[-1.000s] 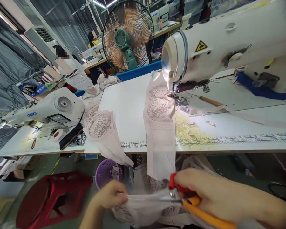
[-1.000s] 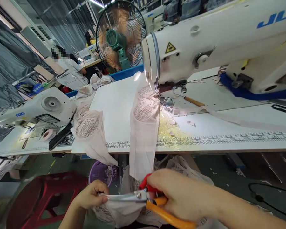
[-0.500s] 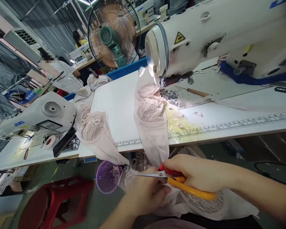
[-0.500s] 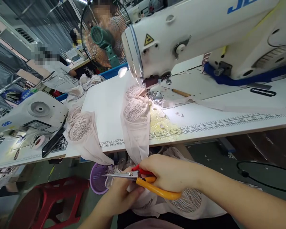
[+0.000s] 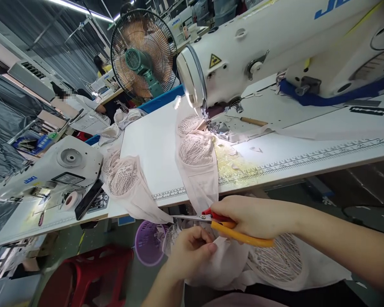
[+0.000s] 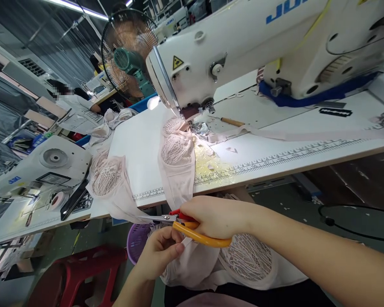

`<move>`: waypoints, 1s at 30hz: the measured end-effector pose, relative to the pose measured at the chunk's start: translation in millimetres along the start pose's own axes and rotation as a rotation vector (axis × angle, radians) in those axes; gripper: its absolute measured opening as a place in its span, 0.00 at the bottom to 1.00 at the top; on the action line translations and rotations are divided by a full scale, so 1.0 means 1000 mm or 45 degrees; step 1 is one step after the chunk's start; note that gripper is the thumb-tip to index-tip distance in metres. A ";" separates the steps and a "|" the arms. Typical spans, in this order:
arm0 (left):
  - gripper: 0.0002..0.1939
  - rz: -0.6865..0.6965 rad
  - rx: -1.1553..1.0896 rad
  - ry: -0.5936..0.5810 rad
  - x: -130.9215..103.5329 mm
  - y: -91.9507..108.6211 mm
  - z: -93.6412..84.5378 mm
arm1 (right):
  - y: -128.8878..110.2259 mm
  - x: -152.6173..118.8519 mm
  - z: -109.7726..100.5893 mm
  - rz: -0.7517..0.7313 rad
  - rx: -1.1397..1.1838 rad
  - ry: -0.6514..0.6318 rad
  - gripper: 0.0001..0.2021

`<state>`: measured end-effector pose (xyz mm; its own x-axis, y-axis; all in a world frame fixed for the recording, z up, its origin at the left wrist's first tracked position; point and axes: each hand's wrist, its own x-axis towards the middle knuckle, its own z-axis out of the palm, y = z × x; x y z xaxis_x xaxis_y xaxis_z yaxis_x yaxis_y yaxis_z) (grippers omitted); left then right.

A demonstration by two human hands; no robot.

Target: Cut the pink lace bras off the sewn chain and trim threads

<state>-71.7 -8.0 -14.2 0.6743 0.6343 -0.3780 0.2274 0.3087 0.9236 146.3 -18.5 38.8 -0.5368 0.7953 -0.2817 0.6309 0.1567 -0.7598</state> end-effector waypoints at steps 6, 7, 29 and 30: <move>0.25 -0.036 0.035 0.042 0.002 -0.001 -0.002 | -0.004 0.001 -0.001 0.003 -0.019 0.012 0.12; 0.26 -0.045 0.039 0.045 0.002 -0.001 -0.002 | -0.004 0.001 -0.001 0.001 -0.019 0.011 0.12; 0.23 -0.160 -0.084 0.136 0.002 -0.008 -0.011 | -0.004 0.008 -0.001 -0.167 -0.004 0.040 0.10; 0.23 -0.159 -0.060 0.144 0.002 -0.006 -0.010 | -0.003 0.008 -0.001 -0.171 -0.003 0.044 0.09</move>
<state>-78.7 -1.1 -21.5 0.5589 0.6641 -0.4966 0.2693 0.4211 0.8661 140.7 -12.4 39.4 -0.5968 0.7868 -0.1573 0.5560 0.2641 -0.7881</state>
